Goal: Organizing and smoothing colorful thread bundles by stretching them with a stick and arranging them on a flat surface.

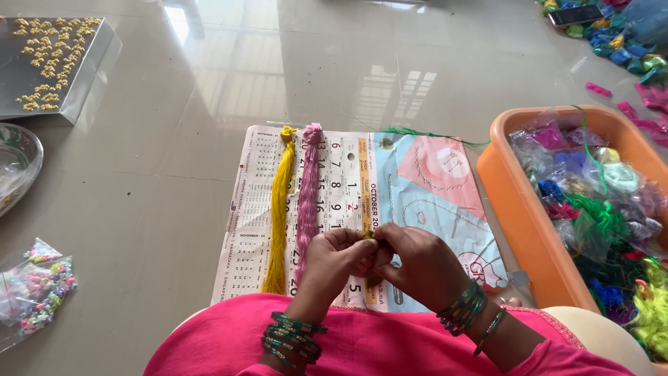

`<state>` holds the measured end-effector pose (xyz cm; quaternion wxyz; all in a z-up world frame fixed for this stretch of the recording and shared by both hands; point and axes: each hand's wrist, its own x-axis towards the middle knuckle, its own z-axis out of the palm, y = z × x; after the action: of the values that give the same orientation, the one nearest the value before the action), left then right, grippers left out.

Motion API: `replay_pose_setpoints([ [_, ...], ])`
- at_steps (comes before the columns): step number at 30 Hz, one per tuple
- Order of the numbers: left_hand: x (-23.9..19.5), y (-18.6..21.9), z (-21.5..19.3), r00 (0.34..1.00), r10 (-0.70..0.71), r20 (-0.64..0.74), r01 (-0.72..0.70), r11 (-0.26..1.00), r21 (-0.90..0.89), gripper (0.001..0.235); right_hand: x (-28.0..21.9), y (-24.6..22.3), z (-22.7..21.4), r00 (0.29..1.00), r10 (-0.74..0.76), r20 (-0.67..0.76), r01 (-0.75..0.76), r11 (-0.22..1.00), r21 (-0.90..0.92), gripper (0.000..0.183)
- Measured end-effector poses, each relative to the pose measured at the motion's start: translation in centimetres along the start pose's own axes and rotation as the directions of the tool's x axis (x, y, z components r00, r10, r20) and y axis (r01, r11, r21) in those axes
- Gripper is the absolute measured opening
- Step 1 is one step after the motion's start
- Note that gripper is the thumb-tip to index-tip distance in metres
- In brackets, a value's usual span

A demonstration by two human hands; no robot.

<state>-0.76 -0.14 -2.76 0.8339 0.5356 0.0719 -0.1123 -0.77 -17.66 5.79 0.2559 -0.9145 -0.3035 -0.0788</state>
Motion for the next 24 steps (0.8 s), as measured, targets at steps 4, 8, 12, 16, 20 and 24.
replay_pose_setpoints([
  [4, -1.8, 3.2, 0.6, 1.000, -0.013, 0.005, 0.012, 0.984, 0.176, 0.018, -0.2, -0.5, 0.2, 0.984, -0.166, -0.070, 0.166, 0.986, -0.001, 0.036],
  [8, -2.4, 4.2, 0.8, 1.000, -0.001, -0.029, 0.010, 0.952, 0.307, 0.019, -0.2, -0.7, 0.3, 0.954, -0.269, -0.135, 0.258, 0.962, -0.090, 0.034],
  [12, -4.5, 7.6, 2.4, 0.996, 0.005, -0.085, 0.035, 0.882, 0.470, 0.019, -0.5, -0.4, 0.5, 0.959, -0.228, -0.168, 0.233, 0.972, 0.015, 0.037],
  [16, -2.5, 4.0, 0.9, 0.998, -0.015, -0.059, 0.033, 0.947, 0.320, 0.020, -1.0, 2.7, 2.3, 0.951, 0.285, 0.120, -0.272, 0.584, 0.765, 0.023],
  [20, -1.9, 3.3, -0.3, 0.978, -0.202, -0.054, 0.208, 0.967, 0.146, 0.023, 0.0, 1.5, 0.3, 0.932, 0.258, 0.253, -0.358, 0.561, 0.747, 0.029],
  [24, -1.4, 2.3, -0.2, 0.974, -0.208, -0.088, 0.222, 0.954, 0.200, 0.023, 0.4, -0.6, -0.8, 0.953, 0.191, 0.237, -0.297, 0.752, 0.588, 0.033],
])
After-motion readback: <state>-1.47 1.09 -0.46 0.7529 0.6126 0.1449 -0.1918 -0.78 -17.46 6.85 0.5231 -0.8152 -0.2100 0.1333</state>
